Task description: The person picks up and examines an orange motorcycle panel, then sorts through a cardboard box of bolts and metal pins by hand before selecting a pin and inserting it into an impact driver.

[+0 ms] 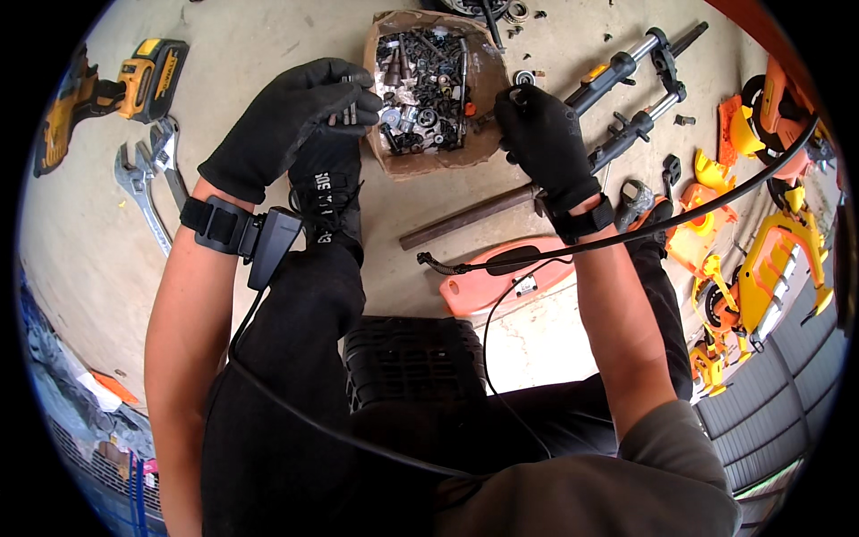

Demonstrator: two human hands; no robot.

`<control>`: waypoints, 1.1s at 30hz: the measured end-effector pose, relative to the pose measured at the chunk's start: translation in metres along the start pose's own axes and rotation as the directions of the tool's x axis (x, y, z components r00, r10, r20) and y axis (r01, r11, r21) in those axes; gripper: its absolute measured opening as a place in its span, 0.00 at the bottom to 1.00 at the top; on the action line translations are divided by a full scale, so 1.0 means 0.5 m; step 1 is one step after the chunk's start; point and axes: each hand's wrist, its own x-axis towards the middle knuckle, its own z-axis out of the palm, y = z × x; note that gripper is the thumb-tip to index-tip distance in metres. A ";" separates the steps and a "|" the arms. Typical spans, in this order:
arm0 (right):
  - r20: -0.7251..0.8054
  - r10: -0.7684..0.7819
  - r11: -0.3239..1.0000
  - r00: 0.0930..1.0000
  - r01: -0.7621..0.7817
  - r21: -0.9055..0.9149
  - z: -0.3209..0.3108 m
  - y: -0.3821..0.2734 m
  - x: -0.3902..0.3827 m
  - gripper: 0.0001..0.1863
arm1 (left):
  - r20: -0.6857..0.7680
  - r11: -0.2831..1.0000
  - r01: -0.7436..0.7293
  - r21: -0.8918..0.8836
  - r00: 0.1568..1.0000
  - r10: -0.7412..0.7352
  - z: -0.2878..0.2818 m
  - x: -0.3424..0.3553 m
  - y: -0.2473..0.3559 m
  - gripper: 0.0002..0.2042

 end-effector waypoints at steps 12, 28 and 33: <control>-0.078 0.114 0.990 0.990 -0.106 0.089 0.036 0.013 -0.017 0.09 | -0.037 0.999 0.030 -0.014 0.999 -0.030 0.009 0.003 0.002 0.16; -0.075 0.136 0.984 0.988 -0.126 0.125 0.039 0.015 -0.009 0.11 | -0.005 1.000 -0.007 -0.014 1.000 0.007 0.010 0.004 -0.001 0.17; -0.030 0.195 0.975 0.980 -0.190 0.118 0.030 0.004 -0.004 0.13 | 0.032 0.996 -0.010 -0.086 0.999 0.012 0.001 0.006 -0.010 0.25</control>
